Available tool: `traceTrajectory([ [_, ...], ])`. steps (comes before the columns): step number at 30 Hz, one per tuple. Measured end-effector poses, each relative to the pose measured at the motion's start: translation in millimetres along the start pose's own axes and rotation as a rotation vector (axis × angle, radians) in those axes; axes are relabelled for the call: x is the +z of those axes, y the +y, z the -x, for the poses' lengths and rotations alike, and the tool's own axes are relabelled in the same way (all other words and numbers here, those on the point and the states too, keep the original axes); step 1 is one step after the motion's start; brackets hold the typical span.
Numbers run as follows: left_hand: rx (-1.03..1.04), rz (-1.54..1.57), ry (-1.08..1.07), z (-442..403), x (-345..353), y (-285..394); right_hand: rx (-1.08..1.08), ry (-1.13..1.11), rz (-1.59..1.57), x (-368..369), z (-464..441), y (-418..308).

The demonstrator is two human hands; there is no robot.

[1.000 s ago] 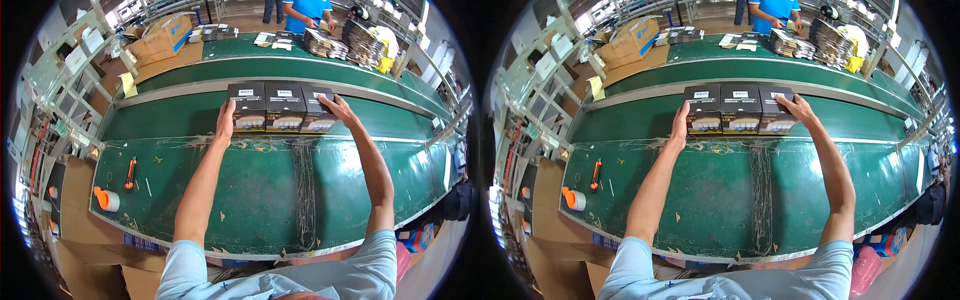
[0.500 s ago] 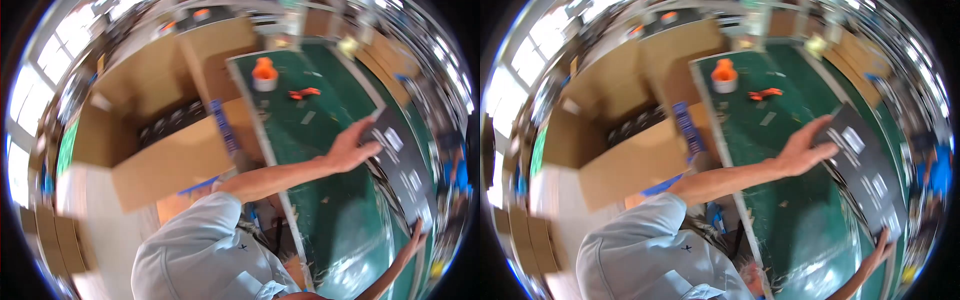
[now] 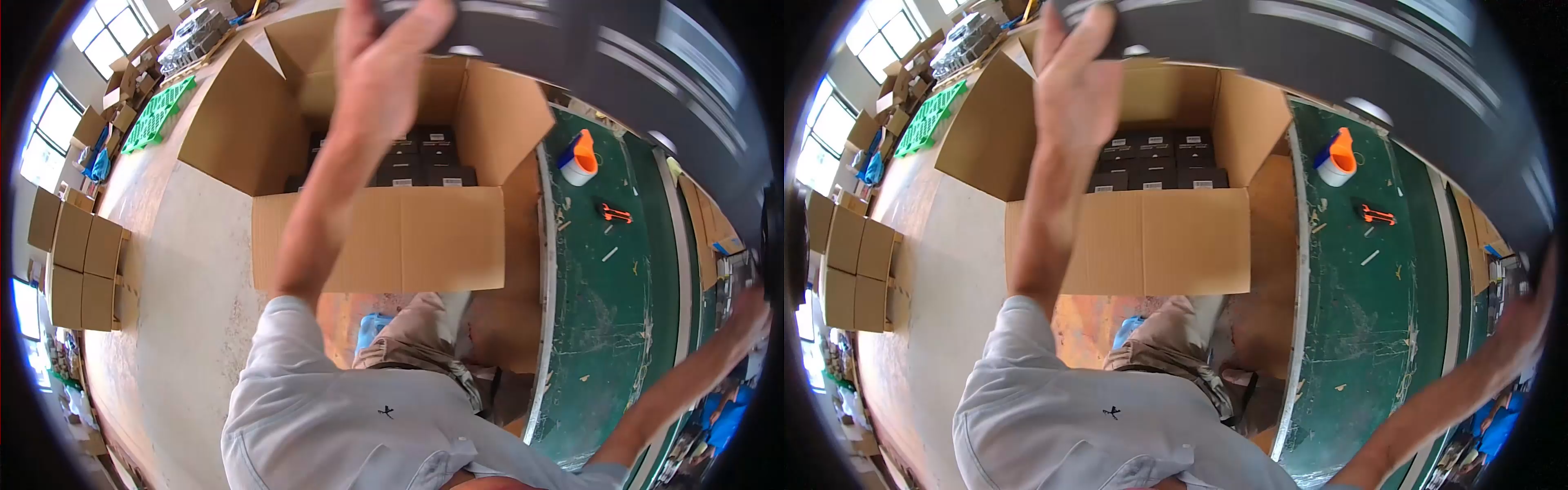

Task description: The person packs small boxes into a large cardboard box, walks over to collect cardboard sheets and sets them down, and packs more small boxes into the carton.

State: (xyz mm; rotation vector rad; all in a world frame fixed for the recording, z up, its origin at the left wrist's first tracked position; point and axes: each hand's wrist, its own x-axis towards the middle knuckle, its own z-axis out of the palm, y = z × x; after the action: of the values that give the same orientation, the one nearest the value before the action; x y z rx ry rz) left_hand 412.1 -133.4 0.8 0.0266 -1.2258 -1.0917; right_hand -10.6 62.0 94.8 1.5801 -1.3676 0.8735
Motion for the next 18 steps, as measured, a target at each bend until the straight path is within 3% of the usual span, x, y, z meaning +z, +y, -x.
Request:
traceTrajectory([
  [1,-0.003,-0.036,0.114,11.8,-23.2,9.7,-0.023,-0.021,-0.234,41.6,-38.0,-70.8],
  [3,-0.009,-0.208,0.214,20.7,-72.1,22.4,-0.062,-0.068,-0.700,89.5,-55.6,-90.2],
  [4,-0.036,-0.233,0.260,27.3,-98.8,25.8,0.302,-0.044,-0.685,117.2,-32.1,-116.0],
  [5,-0.063,-0.256,0.307,35.9,-125.2,28.2,0.377,-0.042,-0.668,132.6,-46.0,-160.4],
  [8,-0.242,-0.336,0.456,55.7,-187.8,34.2,0.309,-0.247,-0.749,206.4,-42.5,-212.1],
  [9,-0.249,-0.346,0.472,59.6,-203.5,33.3,0.400,-0.321,-0.900,227.5,-36.9,-232.9],
  [11,-0.327,-0.499,0.584,68.4,-238.9,26.0,0.372,-0.412,-0.964,273.4,-19.5,-247.6],
  [13,-0.349,-0.594,0.615,74.0,-263.5,17.8,0.402,-0.472,-1.040,311.5,-3.0,-261.6],
  [15,-0.547,-0.600,0.644,75.2,-274.9,10.8,0.435,-0.538,-1.106,344.6,12.1,-273.1],
  [18,-0.641,-0.680,0.642,79.7,-310.0,-7.7,0.489,-0.640,-1.044,389.6,33.7,-286.1],
])
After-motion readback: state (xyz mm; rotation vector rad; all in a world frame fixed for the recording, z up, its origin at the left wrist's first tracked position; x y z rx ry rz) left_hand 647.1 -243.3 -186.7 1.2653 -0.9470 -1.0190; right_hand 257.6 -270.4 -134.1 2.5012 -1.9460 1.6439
